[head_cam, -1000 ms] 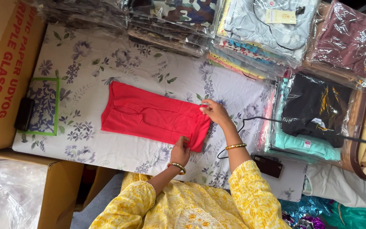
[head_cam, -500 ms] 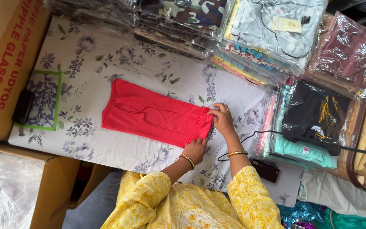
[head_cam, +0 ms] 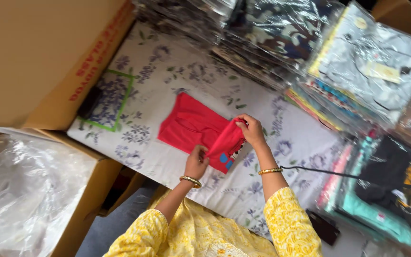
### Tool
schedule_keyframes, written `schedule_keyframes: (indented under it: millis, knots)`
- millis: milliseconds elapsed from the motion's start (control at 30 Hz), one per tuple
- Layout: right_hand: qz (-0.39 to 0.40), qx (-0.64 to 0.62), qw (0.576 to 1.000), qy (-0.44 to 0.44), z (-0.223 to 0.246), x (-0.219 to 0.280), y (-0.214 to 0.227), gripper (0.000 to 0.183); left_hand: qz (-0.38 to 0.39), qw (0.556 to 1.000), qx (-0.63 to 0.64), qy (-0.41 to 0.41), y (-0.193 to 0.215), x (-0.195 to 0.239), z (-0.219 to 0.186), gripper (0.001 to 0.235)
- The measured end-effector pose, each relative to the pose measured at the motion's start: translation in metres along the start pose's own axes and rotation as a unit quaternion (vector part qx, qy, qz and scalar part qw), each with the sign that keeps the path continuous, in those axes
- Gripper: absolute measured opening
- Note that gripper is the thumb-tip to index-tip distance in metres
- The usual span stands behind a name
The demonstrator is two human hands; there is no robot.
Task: The person folds t-shirts on a padded table, smoothing each shirt flat and folding the sleeves and body into a compact square. They then wrap each folded shirt in a clear plastic bag and stack the packaged shirts with a pile of finished ones.
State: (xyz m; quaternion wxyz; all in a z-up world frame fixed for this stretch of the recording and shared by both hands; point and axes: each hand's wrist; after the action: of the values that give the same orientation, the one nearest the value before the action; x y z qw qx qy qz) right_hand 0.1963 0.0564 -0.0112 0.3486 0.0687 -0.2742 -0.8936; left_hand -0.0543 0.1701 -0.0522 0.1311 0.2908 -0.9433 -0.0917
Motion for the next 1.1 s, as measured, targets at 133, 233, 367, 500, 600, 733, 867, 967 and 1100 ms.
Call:
schedule_keyframes:
  millis: [133, 233, 367, 500, 600, 733, 867, 967, 1100]
  knots:
    - [0.024, -0.003, 0.999, 0.041, 0.036, -0.049, -0.053, 0.020, -0.074, 0.993, 0.035, 0.082, 0.064, -0.024, 0.014, 0.034]
    - [0.031, 0.023, 0.998, 0.056, 0.061, -0.083, -0.090, 0.022, -0.110, 0.984, 0.054, 0.129, 0.100, -0.041, 0.036, 0.032]
    - [0.069, 0.074, 0.995, 0.023, 0.086, -0.117, -0.130, 0.020, -0.141, 0.977, 0.056, 0.147, 0.139, -0.063, 0.035, 0.031]
    - [0.080, 0.106, 0.991, 0.028, 0.104, -0.141, -0.162, 0.017, -0.165, 0.970, -0.024, 0.177, 0.161, -0.085, 0.056, 0.030]
    - [0.085, 0.148, 0.982, 0.077, 0.105, -0.151, -0.175, 0.025, -0.161, 0.967, -0.114, 0.161, 0.168, -0.091, 0.056, 0.030]
    - [0.155, 0.183, 0.969, 0.053, 0.124, -0.155, -0.167, 0.041, -0.116, 0.961, -0.215, 0.129, 0.166, -0.098, 0.032, 0.045]
    - [0.201, 0.132, 0.970, -0.045, 0.126, -0.142, -0.132, 0.043, -0.042, 0.957, -0.249, 0.145, 0.159, -0.110, 0.058, 0.045]
    - [0.184, 0.033, 0.982, -0.038, 0.127, -0.112, -0.079, 0.037, 0.026, 0.962, -0.249, 0.104, 0.166, -0.115, 0.031, 0.035]
    - [0.102, -0.011, 0.991, -0.089, 0.128, -0.056, 0.010, 0.034, 0.087, 0.977, -0.188, -0.055, 0.162, -0.132, -0.052, 0.026]
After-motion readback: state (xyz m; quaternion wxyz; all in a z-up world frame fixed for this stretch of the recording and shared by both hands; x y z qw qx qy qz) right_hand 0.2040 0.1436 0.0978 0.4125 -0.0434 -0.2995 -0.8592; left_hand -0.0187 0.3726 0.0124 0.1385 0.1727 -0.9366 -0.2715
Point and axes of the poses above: each hand's wrist, its own x-axis away from the middle knuckle, its own y-axis out of the back of the hand, z = x × y, and after that the axes turned 2 degrees about -x, right-handed
